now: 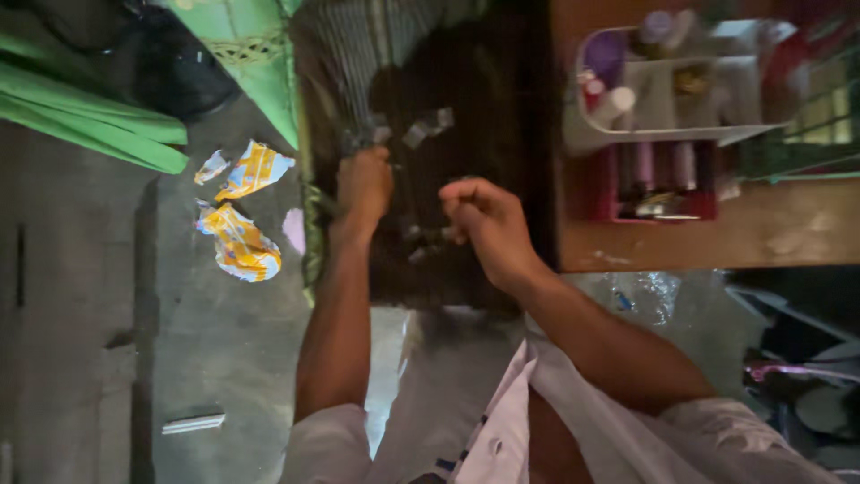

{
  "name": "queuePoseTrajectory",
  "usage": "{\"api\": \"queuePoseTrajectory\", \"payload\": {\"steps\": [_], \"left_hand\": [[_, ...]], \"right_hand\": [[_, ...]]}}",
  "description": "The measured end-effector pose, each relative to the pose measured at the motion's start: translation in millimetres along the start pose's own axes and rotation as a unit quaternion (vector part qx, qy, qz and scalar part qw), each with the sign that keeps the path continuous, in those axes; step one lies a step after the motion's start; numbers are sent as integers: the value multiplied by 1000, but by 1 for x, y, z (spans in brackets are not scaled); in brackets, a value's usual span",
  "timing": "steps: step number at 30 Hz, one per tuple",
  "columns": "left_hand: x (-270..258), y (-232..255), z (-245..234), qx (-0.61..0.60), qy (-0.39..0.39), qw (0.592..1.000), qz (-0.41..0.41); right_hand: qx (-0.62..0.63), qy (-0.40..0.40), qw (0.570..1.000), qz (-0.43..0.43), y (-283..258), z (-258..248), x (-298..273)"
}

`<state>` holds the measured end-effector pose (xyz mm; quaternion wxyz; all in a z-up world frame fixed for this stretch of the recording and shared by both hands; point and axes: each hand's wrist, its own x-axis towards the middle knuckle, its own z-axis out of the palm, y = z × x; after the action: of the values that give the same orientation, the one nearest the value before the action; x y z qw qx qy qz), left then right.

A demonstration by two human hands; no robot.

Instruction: The person repeatedly picks up small wrapped items from a striped cushion, unwraps them, and places them into compartments of a white organizer on a wooden table. The person also handles a beaded bracelet, placing it into the organizer. The task continues with repeated unwrapping and sorting of small items.

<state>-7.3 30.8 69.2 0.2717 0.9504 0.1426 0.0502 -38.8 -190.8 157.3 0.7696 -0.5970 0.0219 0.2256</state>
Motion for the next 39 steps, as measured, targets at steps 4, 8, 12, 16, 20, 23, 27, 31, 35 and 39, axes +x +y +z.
{"api": "queuePoseTrajectory", "payload": {"steps": [4, 8, 12, 16, 20, 23, 27, 31, 35, 39], "left_hand": [[19, -64, 55, 17, -74, 997, -3], [19, -71, 92, 48, -116, 992, 6], [22, -67, 101, 41, -36, 998, 28], [20, -64, 88, 69, -73, 993, 58], [15, -57, 44, 33, -76, 990, 117], [19, -33, 7, -97, -60, 990, 83], [13, -1, -33, -348, -146, 922, 90], [4, 30, -47, -542, -256, 800, 32], [-2, 48, -53, -649, -338, 681, 30], [-11, 72, -54, -638, -312, 702, 60]], "right_hand": [[46, 66, 985, 153, 35, 26, 41], [95, 89, 977, 167, 60, 38, 73], [95, 133, 978, 127, 67, 39, 85], [51, 177, 974, 134, 68, 33, 82], [10, 164, 981, 98, 65, 31, 78], [-56, 140, 987, 58, 60, 32, 71], [-105, 106, 989, -20, 44, 35, 51], [-83, 73, 988, -111, 18, 34, 32], [-152, 165, 967, -120, -7, 23, 17], [-71, 230, 964, -117, -25, 8, 2]]}}
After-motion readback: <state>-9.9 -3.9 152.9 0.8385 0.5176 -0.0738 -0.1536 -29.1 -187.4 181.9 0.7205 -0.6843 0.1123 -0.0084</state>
